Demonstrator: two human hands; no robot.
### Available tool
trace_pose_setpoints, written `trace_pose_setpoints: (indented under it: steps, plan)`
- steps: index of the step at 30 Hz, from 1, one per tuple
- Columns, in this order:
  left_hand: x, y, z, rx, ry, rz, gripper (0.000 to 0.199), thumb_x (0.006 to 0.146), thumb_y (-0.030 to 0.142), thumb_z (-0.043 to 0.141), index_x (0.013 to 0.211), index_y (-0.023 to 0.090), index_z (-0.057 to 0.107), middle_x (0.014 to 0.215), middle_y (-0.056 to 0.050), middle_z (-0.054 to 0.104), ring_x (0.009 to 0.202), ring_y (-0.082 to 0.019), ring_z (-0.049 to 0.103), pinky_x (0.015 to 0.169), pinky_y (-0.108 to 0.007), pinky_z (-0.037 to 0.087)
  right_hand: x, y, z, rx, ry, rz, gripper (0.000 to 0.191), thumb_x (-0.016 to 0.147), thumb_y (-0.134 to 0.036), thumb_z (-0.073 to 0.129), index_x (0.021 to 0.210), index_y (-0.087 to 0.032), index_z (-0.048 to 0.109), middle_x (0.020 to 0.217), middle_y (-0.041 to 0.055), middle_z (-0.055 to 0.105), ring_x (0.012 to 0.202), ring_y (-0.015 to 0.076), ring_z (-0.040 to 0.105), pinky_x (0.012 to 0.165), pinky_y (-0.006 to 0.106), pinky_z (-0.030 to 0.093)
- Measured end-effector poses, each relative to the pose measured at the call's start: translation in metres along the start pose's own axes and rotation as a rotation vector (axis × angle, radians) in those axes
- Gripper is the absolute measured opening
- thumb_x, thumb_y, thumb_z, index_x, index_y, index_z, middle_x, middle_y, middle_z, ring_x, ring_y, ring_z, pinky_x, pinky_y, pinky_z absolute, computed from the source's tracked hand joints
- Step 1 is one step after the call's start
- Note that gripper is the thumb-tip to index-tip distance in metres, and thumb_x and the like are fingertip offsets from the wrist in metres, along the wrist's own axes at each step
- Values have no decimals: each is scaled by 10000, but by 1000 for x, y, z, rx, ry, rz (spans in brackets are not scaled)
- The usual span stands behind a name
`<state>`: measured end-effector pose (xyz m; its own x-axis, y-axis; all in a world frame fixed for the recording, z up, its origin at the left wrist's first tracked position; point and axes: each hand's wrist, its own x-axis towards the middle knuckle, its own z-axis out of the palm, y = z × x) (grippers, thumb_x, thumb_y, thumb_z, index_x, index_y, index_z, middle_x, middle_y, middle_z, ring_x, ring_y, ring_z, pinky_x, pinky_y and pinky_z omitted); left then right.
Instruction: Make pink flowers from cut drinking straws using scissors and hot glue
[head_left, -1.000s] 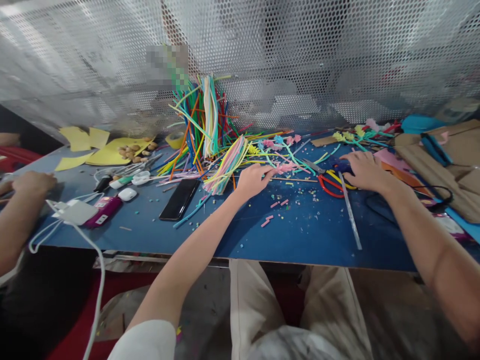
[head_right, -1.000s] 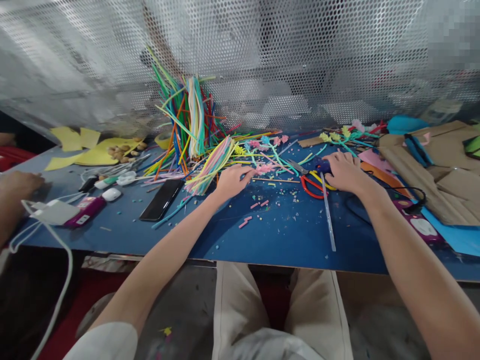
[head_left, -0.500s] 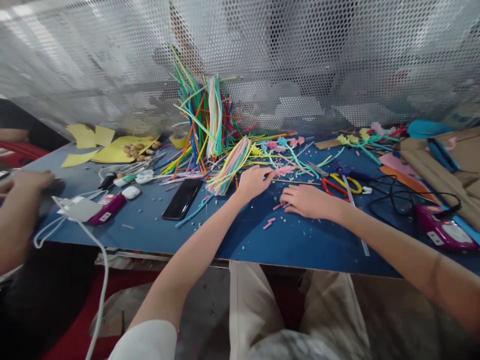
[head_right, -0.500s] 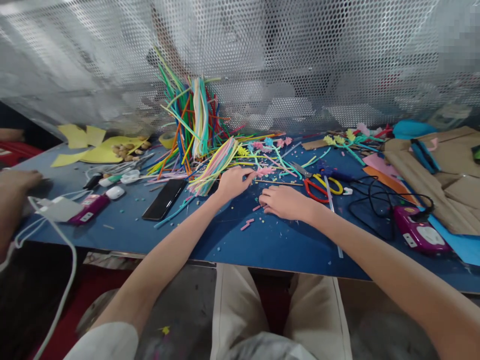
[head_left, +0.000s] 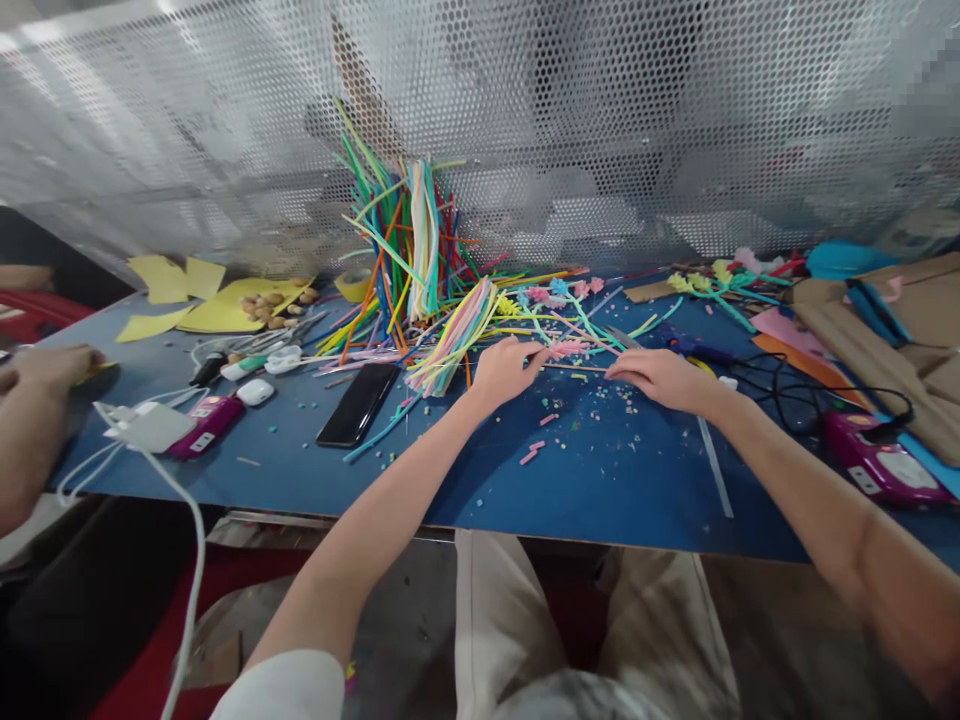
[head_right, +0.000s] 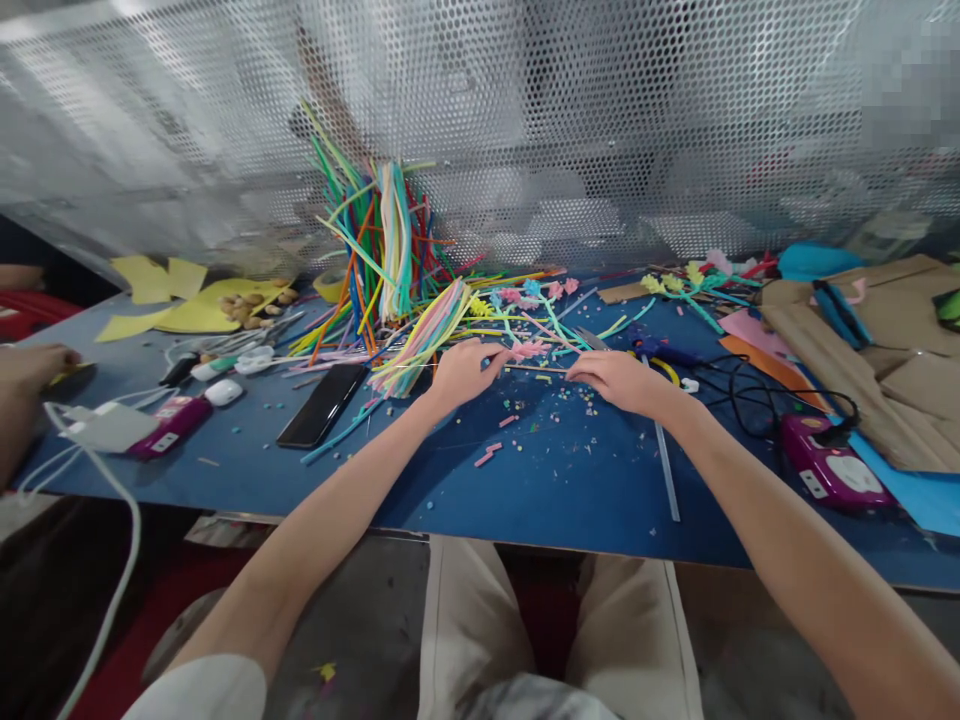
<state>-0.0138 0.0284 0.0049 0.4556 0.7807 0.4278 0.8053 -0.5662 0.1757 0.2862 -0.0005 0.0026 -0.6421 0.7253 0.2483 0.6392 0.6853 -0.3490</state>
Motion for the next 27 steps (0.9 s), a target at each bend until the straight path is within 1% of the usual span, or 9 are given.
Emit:
trace_pose_setpoints:
  steps: [4,7,11,15,21,24,27]
  plan:
    - [-1,1,1,6,-17,6,421,1028,492,413,936,264,755,791,-36,700,813,-187,622,671,-268,410,-7,2,-2,36,14,149,236,1012,-345,419,1104,-232,605,998,48,764,884,215,716,801,355,520]
    - [-2,2,2,18,-25,8,436,1029,508,400,947,270,756,800,-40,697,828,-190,623,688,-270,417,-8,-2,-5,87,28,189,195,1007,-384,461,1093,-242,563,931,29,769,840,205,719,771,329,505]
    - [-2,3,2,6,-21,-6,417,1027,499,415,973,275,762,821,-46,701,841,-192,627,700,-270,423,-8,-4,-6,70,46,186,181,977,-393,511,1027,-251,611,908,36,757,791,207,707,711,318,493]
    - [-2,2,3,29,47,-58,370,1016,488,452,1020,289,763,829,-51,704,828,-201,633,665,-273,409,-7,-4,0,130,79,169,157,980,-358,500,989,-252,614,881,20,749,765,177,694,708,297,499]
    - [-2,-1,4,0,90,-45,369,1011,487,475,951,279,774,838,-39,731,826,-193,636,667,-273,413,-5,-12,9,149,118,124,155,993,-349,495,983,-262,623,869,-15,757,748,151,701,713,271,510]
    - [-2,0,4,-21,106,-27,318,998,471,516,972,292,777,882,-21,754,858,-194,649,681,-277,432,-5,-16,9,128,179,106,167,998,-339,497,979,-261,643,923,-9,761,784,154,710,731,270,522]
    - [-2,1,3,-52,118,-3,275,985,453,554,1005,294,778,944,-10,771,897,-190,657,709,-278,456,-6,-18,8,82,304,96,163,995,-343,518,991,-260,658,996,16,758,872,180,723,777,290,542]
